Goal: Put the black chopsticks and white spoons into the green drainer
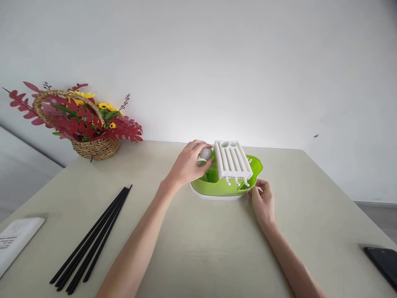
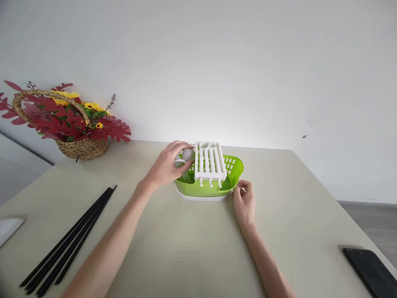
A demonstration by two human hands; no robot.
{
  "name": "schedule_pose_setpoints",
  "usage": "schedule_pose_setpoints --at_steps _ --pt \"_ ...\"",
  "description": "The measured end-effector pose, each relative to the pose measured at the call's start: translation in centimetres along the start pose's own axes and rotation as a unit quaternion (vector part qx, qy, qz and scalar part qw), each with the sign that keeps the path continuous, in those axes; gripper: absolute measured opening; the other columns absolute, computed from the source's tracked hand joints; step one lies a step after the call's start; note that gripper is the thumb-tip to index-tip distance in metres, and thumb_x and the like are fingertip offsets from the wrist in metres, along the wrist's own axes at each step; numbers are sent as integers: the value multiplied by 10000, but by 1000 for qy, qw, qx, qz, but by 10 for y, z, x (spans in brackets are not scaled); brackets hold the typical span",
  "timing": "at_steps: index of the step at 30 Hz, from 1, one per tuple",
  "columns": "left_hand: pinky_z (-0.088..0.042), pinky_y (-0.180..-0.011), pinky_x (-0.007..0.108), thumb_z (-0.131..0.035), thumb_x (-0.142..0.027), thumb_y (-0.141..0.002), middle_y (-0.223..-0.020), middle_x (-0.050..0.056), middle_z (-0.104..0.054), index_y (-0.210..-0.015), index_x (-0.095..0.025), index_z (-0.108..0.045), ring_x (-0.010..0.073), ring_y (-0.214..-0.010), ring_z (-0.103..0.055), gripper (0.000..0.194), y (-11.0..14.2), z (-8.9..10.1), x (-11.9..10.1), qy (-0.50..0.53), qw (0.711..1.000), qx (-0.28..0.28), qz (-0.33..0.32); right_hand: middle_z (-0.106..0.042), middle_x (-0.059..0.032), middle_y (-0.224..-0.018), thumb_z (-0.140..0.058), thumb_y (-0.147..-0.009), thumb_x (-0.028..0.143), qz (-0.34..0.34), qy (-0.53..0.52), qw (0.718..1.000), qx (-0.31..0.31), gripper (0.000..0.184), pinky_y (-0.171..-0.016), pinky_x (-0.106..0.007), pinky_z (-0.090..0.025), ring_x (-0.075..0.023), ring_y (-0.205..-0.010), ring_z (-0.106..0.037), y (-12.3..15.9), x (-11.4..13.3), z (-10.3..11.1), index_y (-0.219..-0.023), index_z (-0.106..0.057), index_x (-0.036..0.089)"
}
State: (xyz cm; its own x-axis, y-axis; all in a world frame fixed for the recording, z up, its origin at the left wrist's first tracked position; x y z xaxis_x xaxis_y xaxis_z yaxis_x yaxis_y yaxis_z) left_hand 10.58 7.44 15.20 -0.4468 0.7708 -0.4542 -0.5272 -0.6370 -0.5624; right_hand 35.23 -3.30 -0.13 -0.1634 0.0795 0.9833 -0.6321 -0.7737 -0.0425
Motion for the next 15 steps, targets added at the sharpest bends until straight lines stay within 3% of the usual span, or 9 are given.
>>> schedule_pose_setpoints --at_steps 6,11,15 --pt "-542 -994 399 -677 -216 -916 -1161 71 -714 -1155 -231 -698 244 -1111 -661 240 1 -1 2 -7 999 -32 2 -640 8 -902 -651 -840 432 -6 10 1000 -4 263 -645 -304 -428 -163 -713 -593 1 -1 1 -995 -580 233" --pt "-557 -832 335 -653 -193 -906 -1065 49 -716 -1144 -227 -688 182 -876 -668 243 1 -3 3 22 1000 -6 9 -624 22 -855 -648 -844 430 -3 16 1000 -1 257 -621 -298 -415 -155 -683 -575 1 -3 2 -994 -576 233" --pt "-543 -777 299 -666 -196 -895 -992 25 -674 -1092 -222 -664 153 -813 -645 198 3 -2 3 28 1000 -5 10 -621 23 -842 -656 -844 448 -5 16 1000 0 274 -624 -298 -410 -154 -675 -570 0 -4 2 -992 -568 235"
Point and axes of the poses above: each hand's wrist, its own y-axis away from the middle knuckle, its own z-axis out of the back of the hand, x = y × z, the point moved 5 cm from there along -y, towards the middle knuckle
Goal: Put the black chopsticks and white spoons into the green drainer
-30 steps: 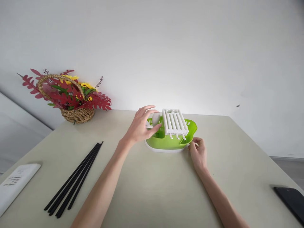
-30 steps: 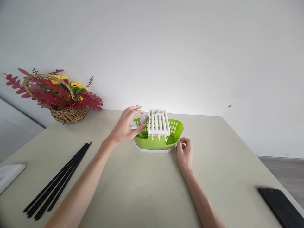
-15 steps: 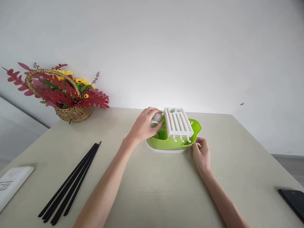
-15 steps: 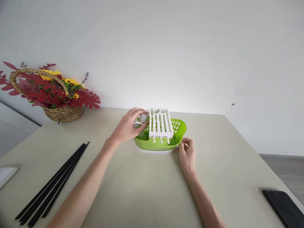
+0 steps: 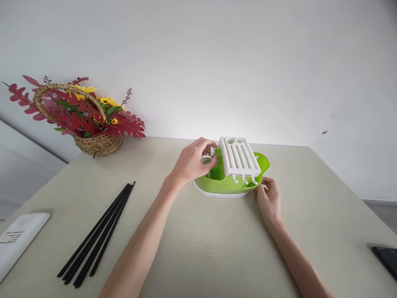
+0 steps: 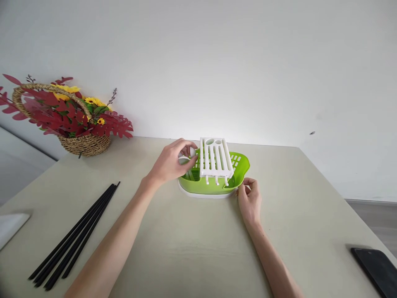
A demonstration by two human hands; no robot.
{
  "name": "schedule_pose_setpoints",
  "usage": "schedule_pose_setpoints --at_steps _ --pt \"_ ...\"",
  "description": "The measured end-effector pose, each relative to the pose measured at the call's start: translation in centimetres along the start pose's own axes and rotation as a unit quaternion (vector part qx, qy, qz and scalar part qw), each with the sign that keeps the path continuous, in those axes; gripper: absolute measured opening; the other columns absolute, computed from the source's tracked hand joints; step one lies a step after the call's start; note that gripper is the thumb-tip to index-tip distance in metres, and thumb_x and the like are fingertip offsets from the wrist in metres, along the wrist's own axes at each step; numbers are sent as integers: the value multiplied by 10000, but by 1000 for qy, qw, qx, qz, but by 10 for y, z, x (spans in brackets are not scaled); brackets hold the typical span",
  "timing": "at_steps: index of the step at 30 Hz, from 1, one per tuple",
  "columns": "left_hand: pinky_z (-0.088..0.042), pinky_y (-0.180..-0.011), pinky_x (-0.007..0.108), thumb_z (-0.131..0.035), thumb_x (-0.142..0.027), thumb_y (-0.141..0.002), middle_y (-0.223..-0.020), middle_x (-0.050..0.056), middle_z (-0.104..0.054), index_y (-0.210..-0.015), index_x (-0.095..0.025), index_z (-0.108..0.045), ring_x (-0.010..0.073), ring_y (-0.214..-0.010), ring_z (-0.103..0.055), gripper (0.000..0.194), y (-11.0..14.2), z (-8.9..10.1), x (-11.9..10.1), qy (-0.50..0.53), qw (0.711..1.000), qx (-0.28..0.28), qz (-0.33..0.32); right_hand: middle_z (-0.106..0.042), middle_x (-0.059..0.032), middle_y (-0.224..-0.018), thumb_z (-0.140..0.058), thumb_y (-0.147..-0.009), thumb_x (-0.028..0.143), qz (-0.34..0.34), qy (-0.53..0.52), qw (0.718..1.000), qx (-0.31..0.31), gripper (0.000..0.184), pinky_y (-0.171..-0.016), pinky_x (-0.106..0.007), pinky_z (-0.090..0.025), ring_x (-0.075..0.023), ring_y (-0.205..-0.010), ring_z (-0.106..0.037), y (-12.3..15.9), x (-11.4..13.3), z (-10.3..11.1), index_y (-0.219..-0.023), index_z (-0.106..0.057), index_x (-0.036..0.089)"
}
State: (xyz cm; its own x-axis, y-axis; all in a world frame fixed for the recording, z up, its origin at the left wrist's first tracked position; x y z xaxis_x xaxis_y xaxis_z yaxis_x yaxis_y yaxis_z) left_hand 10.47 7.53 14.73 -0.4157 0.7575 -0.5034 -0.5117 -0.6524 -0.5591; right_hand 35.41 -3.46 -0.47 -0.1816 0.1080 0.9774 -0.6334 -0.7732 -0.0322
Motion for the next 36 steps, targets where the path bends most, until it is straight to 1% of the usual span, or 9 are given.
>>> schedule_pose_setpoints --at_steps 3,5,8,12,15,20,26,30,36 --pt "-532 -751 293 -661 -200 -907 -942 16 -626 -1066 -221 -651 145 -779 -617 161 1 1 -2 -15 1000 -7 -11 -619 22 -828 -667 -838 464 -4 4 1000 0 290 -625 -299 -402 -155 -673 -567 1 1 0 -986 -567 236" --pt "-525 -731 292 -660 -205 -913 -955 19 -607 -1065 -222 -642 142 -766 -600 154 1 1 -3 -23 1000 -12 -13 -620 19 -839 -675 -832 472 -7 4 1000 -1 300 -620 -298 -398 -155 -672 -565 2 1 1 -983 -568 237" --pt "-525 -710 294 -668 -221 -918 -1031 35 -592 -1056 -227 -626 138 -765 -592 145 2 1 -4 -27 999 -19 -15 -627 14 -867 -672 -834 460 -10 1 1000 -1 289 -629 -299 -412 -155 -685 -571 2 1 1 -988 -572 237" --pt "-550 -712 306 -674 -255 -925 -1163 69 -556 -1039 -230 -612 146 -818 -626 132 3 0 -2 -26 999 -30 -9 -615 21 -848 -660 -843 422 -4 1 1000 2 247 -642 -302 -427 -158 -693 -573 2 0 1 -982 -574 237" --pt "-557 -732 312 -673 -257 -924 -1195 75 -561 -981 -228 -611 154 -852 -641 89 3 0 -2 -26 999 -29 -2 -611 23 -850 -658 -846 413 -3 -2 1000 3 233 -636 -302 -428 -157 -693 -573 2 -1 1 -977 -570 240" --pt "-533 -772 291 -647 -243 -938 -1066 30 -663 -905 -228 -604 152 -858 -658 56 3 -1 -5 -29 1000 0 -1 -626 16 -867 -675 -847 444 -3 -2 1000 2 267 -631 -304 -424 -156 -686 -570 2 -1 1 -984 -571 239" --pt "-487 -692 261 -641 -278 -951 -971 -16 -727 -856 -231 -649 120 -767 -685 106 3 0 -6 -66 998 2 -8 -614 23 -860 -664 -854 429 -2 -7 1000 4 257 -621 -296 -410 -149 -682 -561 1 -2 1 -994 -570 234" --pt "-466 -644 270 -620 -308 -970 -928 1 -742 -840 -227 -666 128 -719 -677 160 3 1 -7 -83 996 0 -36 -612 27 -842 -673 -851 451 3 -1 1000 5 278 -616 -297 -400 -149 -670 -553 1 -1 1 -991 -572 234" --pt "-477 -643 268 -596 -270 -973 -878 18 -736 -826 -219 -665 135 -708 -666 170 3 1 -9 -70 995 -3 -66 -597 27 -821 -670 -851 449 6 5 1000 7 279 -617 -294 -392 -149 -671 -545 2 0 1 -993 -573 229"
Point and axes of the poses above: each hand's wrist, its own y-axis away from the middle knuckle, its own z-axis out of the back of the hand, x = y × z, the point moved 5 cm from there along -y, towards the middle knuckle
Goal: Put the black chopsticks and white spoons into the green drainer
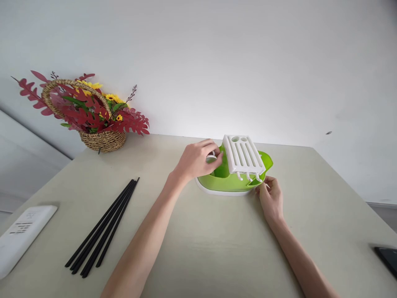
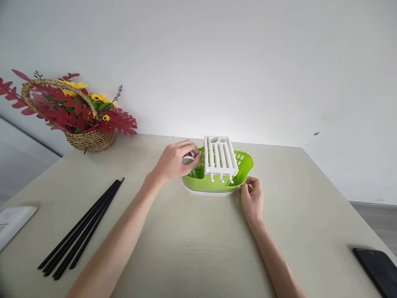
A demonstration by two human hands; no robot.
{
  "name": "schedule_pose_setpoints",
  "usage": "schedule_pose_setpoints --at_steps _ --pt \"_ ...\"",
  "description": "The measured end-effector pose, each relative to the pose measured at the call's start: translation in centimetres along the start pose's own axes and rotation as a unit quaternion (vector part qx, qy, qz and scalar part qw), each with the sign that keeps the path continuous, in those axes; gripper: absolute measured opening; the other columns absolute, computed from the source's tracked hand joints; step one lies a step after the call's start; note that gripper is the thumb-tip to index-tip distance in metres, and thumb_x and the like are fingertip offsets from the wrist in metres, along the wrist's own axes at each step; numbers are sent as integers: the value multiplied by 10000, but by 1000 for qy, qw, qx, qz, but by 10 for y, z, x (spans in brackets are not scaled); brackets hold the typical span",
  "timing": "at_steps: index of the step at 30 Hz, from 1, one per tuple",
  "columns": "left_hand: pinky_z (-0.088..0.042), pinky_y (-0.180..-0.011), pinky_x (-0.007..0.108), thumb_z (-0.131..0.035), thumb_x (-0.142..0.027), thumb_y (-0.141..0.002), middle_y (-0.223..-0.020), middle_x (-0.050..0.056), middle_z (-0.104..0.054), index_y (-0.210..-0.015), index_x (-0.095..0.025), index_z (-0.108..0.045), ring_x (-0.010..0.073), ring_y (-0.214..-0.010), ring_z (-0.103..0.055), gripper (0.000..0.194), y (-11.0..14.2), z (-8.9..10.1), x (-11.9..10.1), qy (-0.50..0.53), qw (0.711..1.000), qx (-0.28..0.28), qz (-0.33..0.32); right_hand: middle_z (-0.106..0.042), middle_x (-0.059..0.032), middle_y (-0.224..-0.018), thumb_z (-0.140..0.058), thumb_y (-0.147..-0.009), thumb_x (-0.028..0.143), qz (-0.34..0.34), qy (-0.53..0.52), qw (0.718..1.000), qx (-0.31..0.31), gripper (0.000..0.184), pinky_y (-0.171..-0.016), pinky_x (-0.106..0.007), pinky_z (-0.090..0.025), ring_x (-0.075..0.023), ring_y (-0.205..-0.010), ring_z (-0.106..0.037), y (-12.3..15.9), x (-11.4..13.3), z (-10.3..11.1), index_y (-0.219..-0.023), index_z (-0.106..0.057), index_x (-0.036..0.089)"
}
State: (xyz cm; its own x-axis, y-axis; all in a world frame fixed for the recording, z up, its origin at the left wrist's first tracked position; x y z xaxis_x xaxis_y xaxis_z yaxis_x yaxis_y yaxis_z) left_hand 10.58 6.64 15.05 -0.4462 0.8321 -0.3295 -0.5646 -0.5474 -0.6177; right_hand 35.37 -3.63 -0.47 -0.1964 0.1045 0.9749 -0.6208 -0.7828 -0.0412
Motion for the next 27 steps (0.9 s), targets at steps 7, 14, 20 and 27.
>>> schedule_pose_setpoints --at_steps 7,14,20,27 --pt "-486 -644 260 -595 -218 -956 -856 23 -722 -808 -213 -632 131 -706 -661 153 2 -1 1 23 999 -29 -26 -621 18 -845 -662 -850 457 -2 1 1000 2 278 -615 -288 -385 -144 -664 -535 -1 1 -1 -980 -569 229" --pt "-406 -567 276 -546 -213 -960 -745 11 -688 -723 -219 -579 126 -627 -602 239 3 0 -1 -10 998 -52 -30 -631 8 -851 -655 -851 459 2 1 1000 0 276 -614 -291 -396 -148 -671 -542 0 2 0 -977 -577 225" --pt "-286 -522 305 -508 -237 -985 -587 -12 -580 -617 -224 -478 122 -524 -498 369 3 2 -3 -54 996 -68 -19 -633 14 -846 -663 -851 502 3 -4 1000 2 307 -630 -299 -410 -154 -678 -556 0 0 -1 -973 -570 236" --pt "-297 -524 295 -520 -214 -959 -560 -23 -551 -585 -220 -431 117 -510 -473 385 3 2 -1 -62 993 -101 -15 -641 15 -851 -659 -841 503 -3 8 1000 -1 310 -623 -292 -391 -146 -670 -543 1 3 0 -967 -577 231"
Point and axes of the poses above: each hand's wrist, its own y-axis away from the middle knuckle, its own z-axis out of the back of the hand, x = y × z, the point moved 5 cm from there along -y, towards the middle knuckle
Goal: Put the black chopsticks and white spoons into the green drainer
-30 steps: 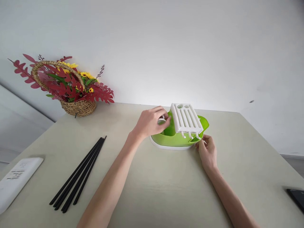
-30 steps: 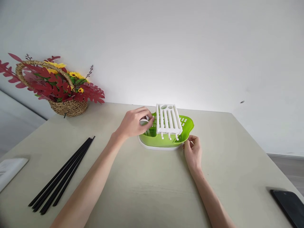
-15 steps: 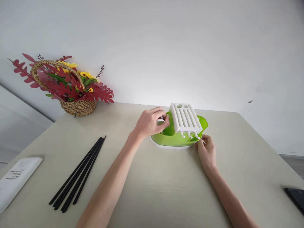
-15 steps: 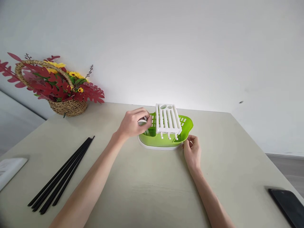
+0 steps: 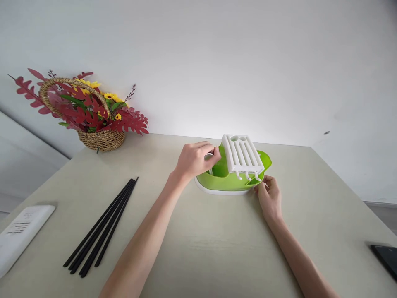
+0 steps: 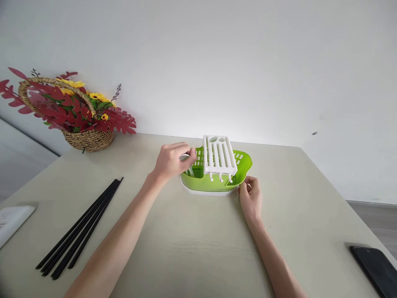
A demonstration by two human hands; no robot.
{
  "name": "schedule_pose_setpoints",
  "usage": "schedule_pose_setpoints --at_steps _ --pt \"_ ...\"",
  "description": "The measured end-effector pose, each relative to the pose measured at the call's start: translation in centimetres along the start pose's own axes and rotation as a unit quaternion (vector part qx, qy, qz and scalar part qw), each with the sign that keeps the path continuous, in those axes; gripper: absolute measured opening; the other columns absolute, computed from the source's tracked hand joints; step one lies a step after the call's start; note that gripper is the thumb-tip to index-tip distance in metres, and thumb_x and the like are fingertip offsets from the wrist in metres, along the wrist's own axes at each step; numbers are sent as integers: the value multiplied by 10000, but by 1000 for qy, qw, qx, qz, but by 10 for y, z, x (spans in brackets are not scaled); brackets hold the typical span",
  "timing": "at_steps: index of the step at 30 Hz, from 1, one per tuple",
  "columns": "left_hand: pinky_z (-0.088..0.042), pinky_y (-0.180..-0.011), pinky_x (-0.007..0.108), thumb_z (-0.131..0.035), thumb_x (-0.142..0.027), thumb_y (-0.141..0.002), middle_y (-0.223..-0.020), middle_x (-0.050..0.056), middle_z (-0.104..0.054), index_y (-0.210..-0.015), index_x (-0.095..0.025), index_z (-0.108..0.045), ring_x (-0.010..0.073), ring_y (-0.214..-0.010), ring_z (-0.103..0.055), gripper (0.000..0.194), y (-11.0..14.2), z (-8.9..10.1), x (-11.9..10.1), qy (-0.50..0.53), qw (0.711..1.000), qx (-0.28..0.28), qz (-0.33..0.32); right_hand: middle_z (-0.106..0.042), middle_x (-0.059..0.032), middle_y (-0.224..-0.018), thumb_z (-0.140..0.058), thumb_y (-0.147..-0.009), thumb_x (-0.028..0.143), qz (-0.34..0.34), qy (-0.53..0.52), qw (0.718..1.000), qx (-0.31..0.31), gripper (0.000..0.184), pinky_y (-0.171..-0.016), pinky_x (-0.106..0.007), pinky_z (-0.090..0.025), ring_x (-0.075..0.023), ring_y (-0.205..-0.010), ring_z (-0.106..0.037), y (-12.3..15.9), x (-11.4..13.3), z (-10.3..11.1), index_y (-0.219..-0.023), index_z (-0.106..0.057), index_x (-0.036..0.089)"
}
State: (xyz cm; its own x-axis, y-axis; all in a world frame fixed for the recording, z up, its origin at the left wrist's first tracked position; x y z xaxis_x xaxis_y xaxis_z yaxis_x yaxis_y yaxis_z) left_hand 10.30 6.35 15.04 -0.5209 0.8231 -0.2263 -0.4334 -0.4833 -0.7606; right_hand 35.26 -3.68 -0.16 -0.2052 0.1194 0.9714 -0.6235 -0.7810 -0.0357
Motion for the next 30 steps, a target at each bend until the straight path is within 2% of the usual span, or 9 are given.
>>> schedule_pose_setpoints --at_steps 4,8,12,16,20,25,27,30 --pt "-323 -519 277 -507 -228 -972 -567 -19 -576 -603 -221 -444 113 -518 -503 374 -1 3 0 -5 999 -35 5 -641 11 -850 -656 -843 475 0 1 1000 1 285 -619 -291 -389 -146 -666 -541 0 1 0 -965 -574 231" --pt "-336 -516 277 -498 -298 -1000 -520 -12 -530 -589 -225 -420 116 -499 -492 424 -3 12 0 -22 996 -85 27 -642 8 -850 -665 -843 493 0 -2 1000 0 304 -617 -294 -393 -152 -672 -550 0 -1 0 -970 -573 232" --pt "-318 -518 288 -523 -306 -1000 -482 -19 -476 -556 -219 -353 108 -462 -411 483 -4 31 1 -20 985 -163 55 -646 9 -856 -658 -852 501 4 0 1000 3 308 -636 -296 -404 -156 -687 -564 0 -2 0 -981 -576 232" --pt "-331 -535 288 -523 -307 -997 -470 -17 -496 -519 -209 -430 110 -465 -427 497 -3 51 11 -5 966 -229 122 -636 16 -837 -646 -854 472 13 3 1000 4 278 -650 -301 -408 -160 -690 -567 -1 -3 0 -981 -575 236" --pt "-391 -566 266 -521 -312 -966 -474 -20 -514 -519 -202 -513 121 -502 -496 461 0 70 32 34 931 -300 204 -627 18 -832 -640 -843 406 17 8 1000 3 221 -658 -307 -411 -163 -688 -567 -2 -3 -1 -973 -585 236" --pt "-403 -570 277 -480 -288 -942 -490 -15 -439 -523 -206 -492 134 -514 -474 426 8 88 71 101 860 -419 271 -623 20 -823 -619 -843 353 20 11 1000 8 185 -668 -309 -418 -165 -700 -571 -2 -5 -1 -984 -599 235" --pt "-393 -550 287 -468 -309 -950 -487 -21 -389 -529 -220 -449 138 -500 -445 431 11 90 86 135 836 -443 294 -624 21 -822 -622 -841 353 21 12 1000 9 189 -666 -308 -414 -165 -700 -569 -2 -6 0 -988 -601 235" --pt "-383 -531 294 -495 -363 -958 -480 -33 -336 -528 -235 -373 133 -478 -399 464 13 89 97 183 814 -454 313 -624 21 -831 -626 -840 361 22 13 1000 10 200 -671 -308 -418 -164 -704 -570 -2 -7 0 -992 -599 234"
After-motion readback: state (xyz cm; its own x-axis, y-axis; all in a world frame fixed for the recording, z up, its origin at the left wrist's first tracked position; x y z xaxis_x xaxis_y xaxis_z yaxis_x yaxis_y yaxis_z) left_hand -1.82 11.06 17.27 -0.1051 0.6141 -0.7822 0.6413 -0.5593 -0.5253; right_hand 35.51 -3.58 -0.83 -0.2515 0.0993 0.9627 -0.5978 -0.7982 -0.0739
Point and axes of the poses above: each hand's wrist, its own y-axis away from the middle knuckle, its own z-axis out of the back of the hand, x = y × z, the point moved 5 cm from there along -y, towards the middle knuckle
